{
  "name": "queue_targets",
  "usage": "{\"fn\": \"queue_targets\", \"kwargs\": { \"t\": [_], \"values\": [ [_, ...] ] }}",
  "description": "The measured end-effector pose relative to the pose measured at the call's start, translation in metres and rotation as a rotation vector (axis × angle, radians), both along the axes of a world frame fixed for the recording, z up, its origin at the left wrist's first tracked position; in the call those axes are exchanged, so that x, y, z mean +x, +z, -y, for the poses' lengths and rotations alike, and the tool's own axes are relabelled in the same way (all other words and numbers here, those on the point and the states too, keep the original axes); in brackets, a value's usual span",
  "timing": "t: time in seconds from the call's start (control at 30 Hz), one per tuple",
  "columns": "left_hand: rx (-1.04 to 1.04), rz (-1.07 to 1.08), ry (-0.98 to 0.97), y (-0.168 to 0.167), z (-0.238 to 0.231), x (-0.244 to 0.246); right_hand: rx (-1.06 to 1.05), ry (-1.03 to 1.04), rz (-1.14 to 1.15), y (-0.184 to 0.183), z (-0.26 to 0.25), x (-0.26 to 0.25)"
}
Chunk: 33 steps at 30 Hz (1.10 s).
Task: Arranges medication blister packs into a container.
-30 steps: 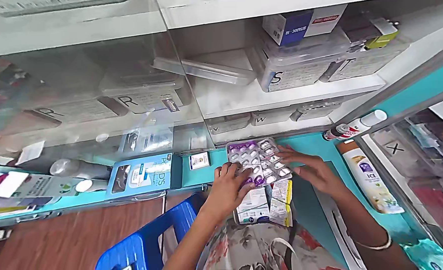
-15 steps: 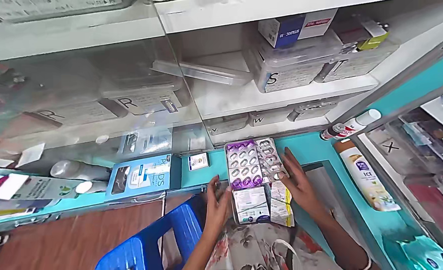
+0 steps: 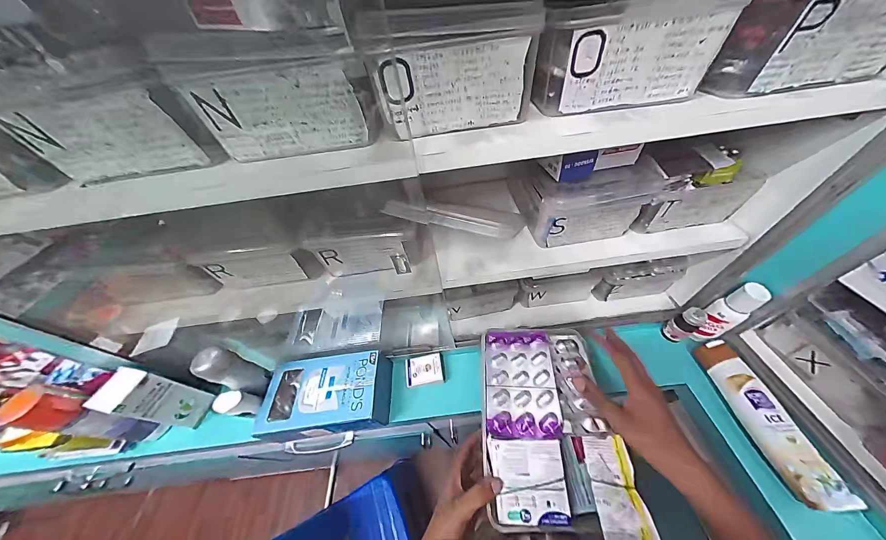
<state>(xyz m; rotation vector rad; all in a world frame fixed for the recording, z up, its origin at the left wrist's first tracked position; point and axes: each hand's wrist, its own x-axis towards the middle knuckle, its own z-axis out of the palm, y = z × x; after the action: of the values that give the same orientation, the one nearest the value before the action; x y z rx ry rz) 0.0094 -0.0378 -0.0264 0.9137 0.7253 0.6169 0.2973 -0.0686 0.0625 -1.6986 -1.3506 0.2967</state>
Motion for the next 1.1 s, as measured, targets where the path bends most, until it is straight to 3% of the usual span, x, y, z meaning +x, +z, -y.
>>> {"fn": "queue_targets", "kwargs": {
  "t": [0.07, 0.17, 0.27, 0.37, 0.4, 0.6, 0.7, 0.83, 0.93, 1.0, 1.1],
  "values": [
    [-0.045, 0.036, 0.002, 0.025, 0.005, -0.003, 0.192, 0.002, 0.229, 0.059, -0.023, -0.003],
    [-0.055, 0.113, -0.005, 0.060, 0.002, -0.004, 0.395, 0.162, 0.503, 0.138, -0.083, -0.018],
    [-0.044, 0.156, 0.033, 0.093, -0.002, -0.003, 0.241, 0.265, 0.806, 0.197, -0.128, -0.048],
    [-0.065, 0.183, 0.092, 0.113, -0.003, -0.005, 0.013, 0.256, 0.952, 0.227, -0.146, -0.054],
    [-0.063, 0.207, 0.101, 0.118, -0.006, -0.006, 0.027, 0.243, 0.957, 0.233, -0.141, -0.047],
    [-0.106, 0.285, 0.136, 0.139, -0.021, -0.009, 0.508, 0.247, 0.902, 0.188, -0.122, -0.006],
    [-0.071, 0.240, 0.118, 0.145, -0.029, -0.013, 0.597, 0.261, 0.816, 0.183, -0.143, 0.012],
    [-0.053, 0.234, 0.106, 0.148, -0.034, -0.012, 0.593, 0.129, 0.642, 0.178, -0.156, 0.048],
    [-0.081, 0.264, 0.112, 0.153, -0.035, -0.007, 0.684, 0.088, 0.643, 0.174, -0.128, 0.058],
    [-0.080, 0.266, 0.111, 0.160, -0.033, -0.002, 0.729, 0.165, 0.670, 0.171, -0.093, 0.057],
    [-0.082, 0.272, 0.134, 0.169, -0.031, 0.005, 0.629, 0.340, 0.734, 0.170, -0.039, 0.049]
  ]
}}
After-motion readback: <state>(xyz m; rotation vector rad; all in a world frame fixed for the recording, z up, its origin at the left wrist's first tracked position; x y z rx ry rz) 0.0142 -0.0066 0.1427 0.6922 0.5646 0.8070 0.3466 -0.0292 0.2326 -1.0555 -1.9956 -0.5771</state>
